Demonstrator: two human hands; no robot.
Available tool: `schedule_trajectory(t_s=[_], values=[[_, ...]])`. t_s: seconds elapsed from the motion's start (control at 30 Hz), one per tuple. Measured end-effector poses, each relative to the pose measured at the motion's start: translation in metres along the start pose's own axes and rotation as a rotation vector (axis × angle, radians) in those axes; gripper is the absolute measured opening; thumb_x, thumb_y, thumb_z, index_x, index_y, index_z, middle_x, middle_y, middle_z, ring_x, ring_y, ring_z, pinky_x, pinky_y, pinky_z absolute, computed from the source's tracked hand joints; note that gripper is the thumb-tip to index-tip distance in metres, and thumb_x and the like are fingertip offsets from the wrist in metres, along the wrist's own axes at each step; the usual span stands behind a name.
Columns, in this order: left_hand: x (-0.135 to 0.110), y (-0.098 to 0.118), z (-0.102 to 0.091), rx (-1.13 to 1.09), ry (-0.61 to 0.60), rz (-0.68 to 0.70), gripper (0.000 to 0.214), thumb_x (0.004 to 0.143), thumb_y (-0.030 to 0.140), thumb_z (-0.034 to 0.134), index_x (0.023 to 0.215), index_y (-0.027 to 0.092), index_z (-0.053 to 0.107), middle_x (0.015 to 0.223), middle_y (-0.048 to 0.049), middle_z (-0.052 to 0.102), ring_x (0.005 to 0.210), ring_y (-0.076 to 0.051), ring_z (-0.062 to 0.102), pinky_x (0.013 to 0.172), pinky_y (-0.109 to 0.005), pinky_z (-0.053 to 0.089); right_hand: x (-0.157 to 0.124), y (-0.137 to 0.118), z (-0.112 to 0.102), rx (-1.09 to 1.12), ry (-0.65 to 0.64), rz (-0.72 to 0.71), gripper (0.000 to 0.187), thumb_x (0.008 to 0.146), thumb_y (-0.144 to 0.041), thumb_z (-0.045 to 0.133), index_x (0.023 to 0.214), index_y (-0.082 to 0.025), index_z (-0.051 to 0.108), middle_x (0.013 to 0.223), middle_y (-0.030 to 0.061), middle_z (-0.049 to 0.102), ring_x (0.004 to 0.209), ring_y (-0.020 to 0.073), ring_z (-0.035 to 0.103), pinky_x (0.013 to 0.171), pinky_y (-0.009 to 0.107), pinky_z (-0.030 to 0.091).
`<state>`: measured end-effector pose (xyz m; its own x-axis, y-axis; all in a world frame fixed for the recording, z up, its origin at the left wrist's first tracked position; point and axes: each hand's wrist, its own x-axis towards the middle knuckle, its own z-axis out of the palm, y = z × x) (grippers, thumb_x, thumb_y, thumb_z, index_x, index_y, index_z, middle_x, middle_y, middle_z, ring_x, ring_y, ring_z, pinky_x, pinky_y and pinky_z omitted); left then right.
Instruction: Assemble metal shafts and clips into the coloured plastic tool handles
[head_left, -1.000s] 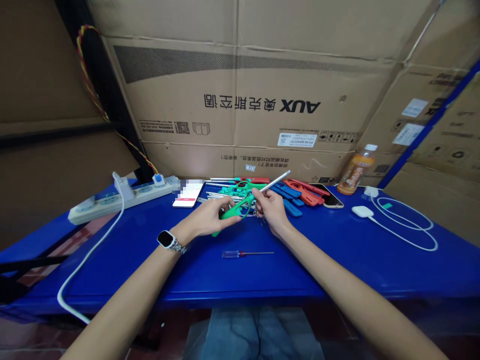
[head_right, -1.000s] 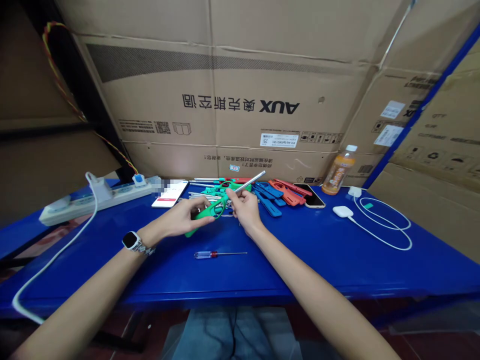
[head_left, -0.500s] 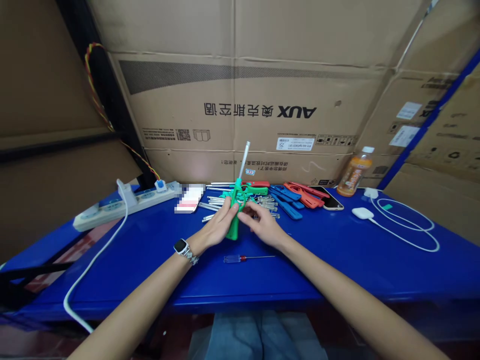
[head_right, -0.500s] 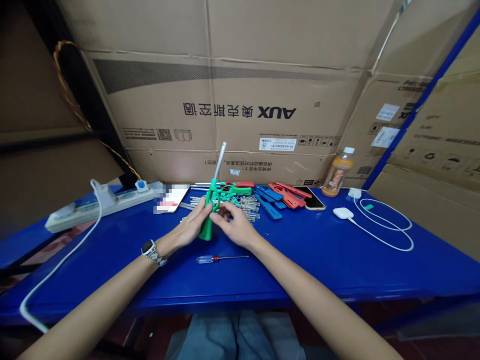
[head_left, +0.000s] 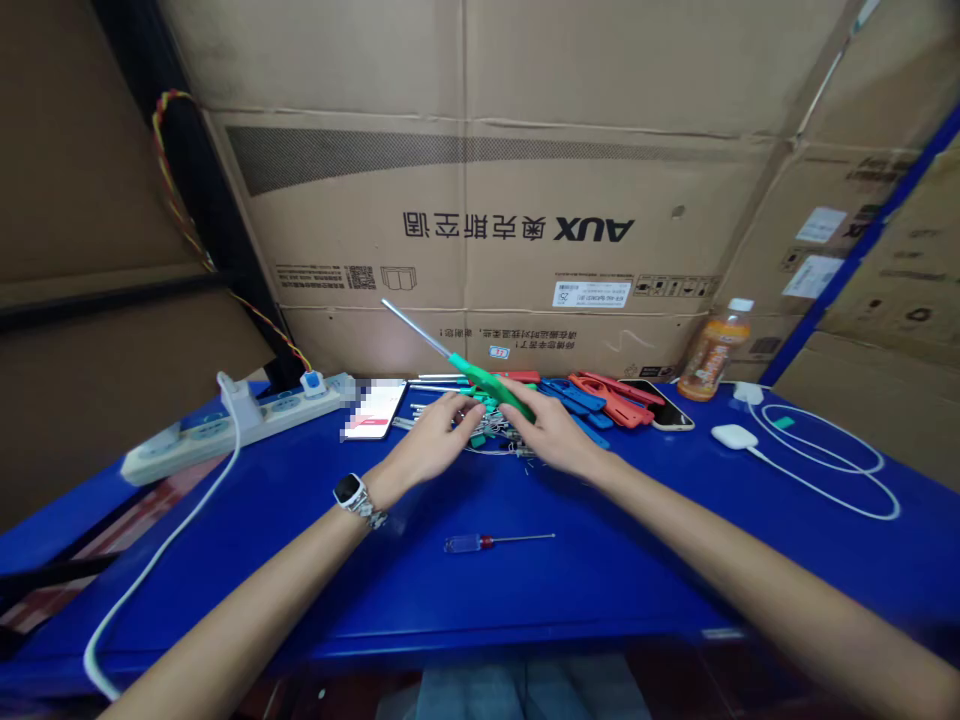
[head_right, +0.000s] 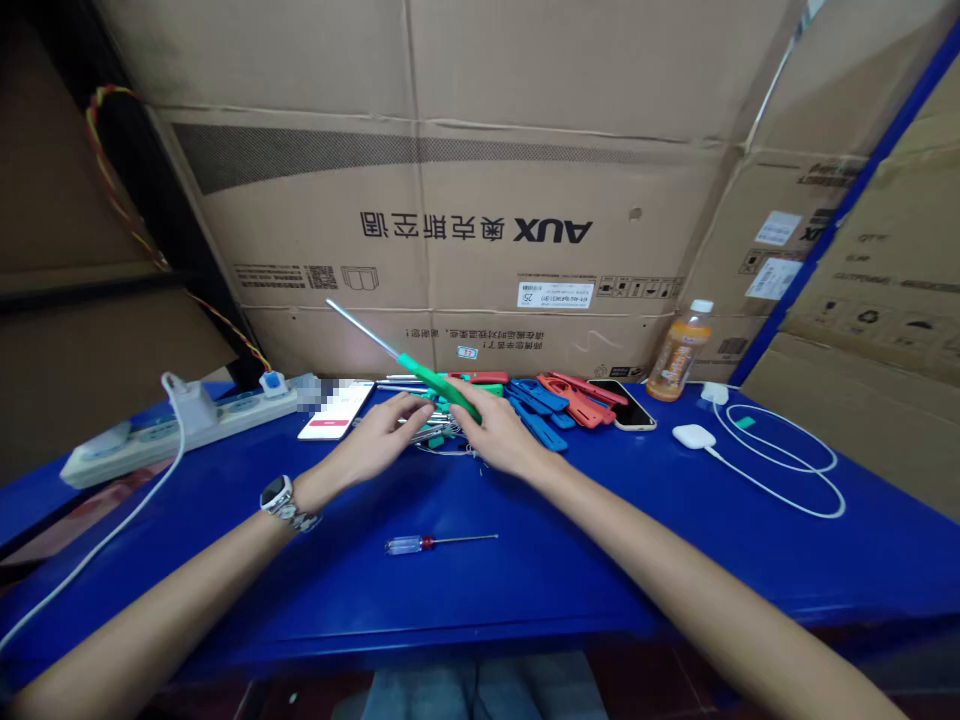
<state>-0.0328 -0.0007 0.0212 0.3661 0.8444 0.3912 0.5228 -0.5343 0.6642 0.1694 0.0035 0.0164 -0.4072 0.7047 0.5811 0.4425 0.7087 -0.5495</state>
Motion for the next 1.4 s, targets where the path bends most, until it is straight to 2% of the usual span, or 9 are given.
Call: schedule_trajectory(t_s=[0.1,0.2,0.3,0.4,0.6,0.73,1.1,1.27,1.4], values=[[0.008,-0.012,-0.011,0.264,0.129,0.114,0.027,0.098,0.036,0.043,0.101,0.017,0.062,0.096,-0.0078,0.061,0.089,-0.023,0.060,0.084,-0.040,0.051,0.024,0.031,-0.023,-0.174,-0.108,0.020,0.043,0.097,-0.031,0.042,0.139,-0.022,0.049,0.131,0.0113,0.060,0.120,0.0263,0.056,0.104,0.047,0.043],[0.021,-0.028,-0.015,0.492,0.194,0.251,0.030,0.098,0.027,0.041,0.122,0.017,0.055,0.116,-0.0129,0.056,0.109,-0.028,0.054,0.094,-0.045,0.048,0.050,0.063,-0.035,-0.356,-0.212,0.050,0.036,0.094,-0.026,0.049,0.128,-0.016,0.055,0.121,0.0144,0.062,0.111,0.0273,0.058,0.099,0.045,0.045],[0.037,-0.047,-0.011,0.647,0.123,0.231,0.039,0.095,0.020,0.041,0.133,0.014,0.048,0.137,-0.0186,0.046,0.124,-0.033,0.048,0.102,-0.051,0.045,0.071,0.086,-0.032,-0.522,-0.274,0.118,0.026,0.092,-0.025,0.054,0.115,-0.015,0.058,0.116,0.0128,0.062,0.109,0.0263,0.056,0.096,0.040,0.044],[0.053,-0.063,-0.004,0.693,-0.001,0.128,0.044,0.095,0.018,0.039,0.137,0.010,0.045,0.145,-0.0210,0.041,0.131,-0.033,0.045,0.107,-0.050,0.041,0.083,0.100,-0.023,-0.563,-0.282,0.171,0.028,0.090,-0.024,0.056,0.115,-0.015,0.057,0.117,0.0139,0.062,0.110,0.0282,0.054,0.094,0.040,0.043],[0.072,-0.080,0.009,0.690,-0.125,0.013,0.048,0.095,0.020,0.034,0.141,0.008,0.044,0.151,-0.0195,0.039,0.137,-0.031,0.042,0.114,-0.046,0.035,0.089,0.111,-0.015,-0.605,-0.263,0.246,0.033,0.088,-0.027,0.056,0.121,-0.019,0.057,0.124,0.0145,0.060,0.116,0.0334,0.050,0.096,0.050,0.038],[0.074,-0.086,0.010,0.668,-0.153,-0.014,0.048,0.098,0.027,0.031,0.140,0.011,0.047,0.151,-0.0164,0.042,0.136,-0.031,0.045,0.112,-0.047,0.037,0.086,0.114,-0.013,-0.605,-0.247,0.239,0.037,0.088,-0.029,0.056,0.124,-0.021,0.058,0.125,0.0125,0.060,0.118,0.0323,0.048,0.098,0.050,0.035],[0.062,-0.068,0.005,0.641,-0.127,-0.031,0.042,0.099,0.026,0.030,0.137,0.017,0.048,0.152,-0.0125,0.041,0.139,-0.028,0.041,0.111,-0.050,0.037,0.067,0.104,-0.019,-0.465,-0.068,0.188,0.031,0.087,-0.025,0.055,0.117,-0.023,0.063,0.119,0.0103,0.061,0.116,0.0312,0.049,0.094,0.049,0.037],[0.050,-0.044,0.004,0.604,-0.070,0.112,0.034,0.100,0.026,0.032,0.123,0.016,0.055,0.135,-0.0133,0.054,0.126,-0.028,0.051,0.104,-0.047,0.043,0.041,0.081,-0.022,-0.392,-0.028,0.136,0.024,0.089,-0.024,0.053,0.110,-0.023,0.064,0.111,0.0082,0.063,0.107,0.0277,0.053,0.089,0.044,0.040],[0.041,-0.021,0.013,0.582,-0.064,0.251,0.027,0.100,0.027,0.036,0.112,0.018,0.058,0.121,-0.0107,0.060,0.115,-0.026,0.055,0.098,-0.044,0.046,0.011,0.064,-0.029,-0.367,-0.011,0.107,0.020,0.090,-0.021,0.050,0.106,-0.022,0.064,0.108,0.0068,0.064,0.105,0.0242,0.055,0.092,0.041,0.040]])
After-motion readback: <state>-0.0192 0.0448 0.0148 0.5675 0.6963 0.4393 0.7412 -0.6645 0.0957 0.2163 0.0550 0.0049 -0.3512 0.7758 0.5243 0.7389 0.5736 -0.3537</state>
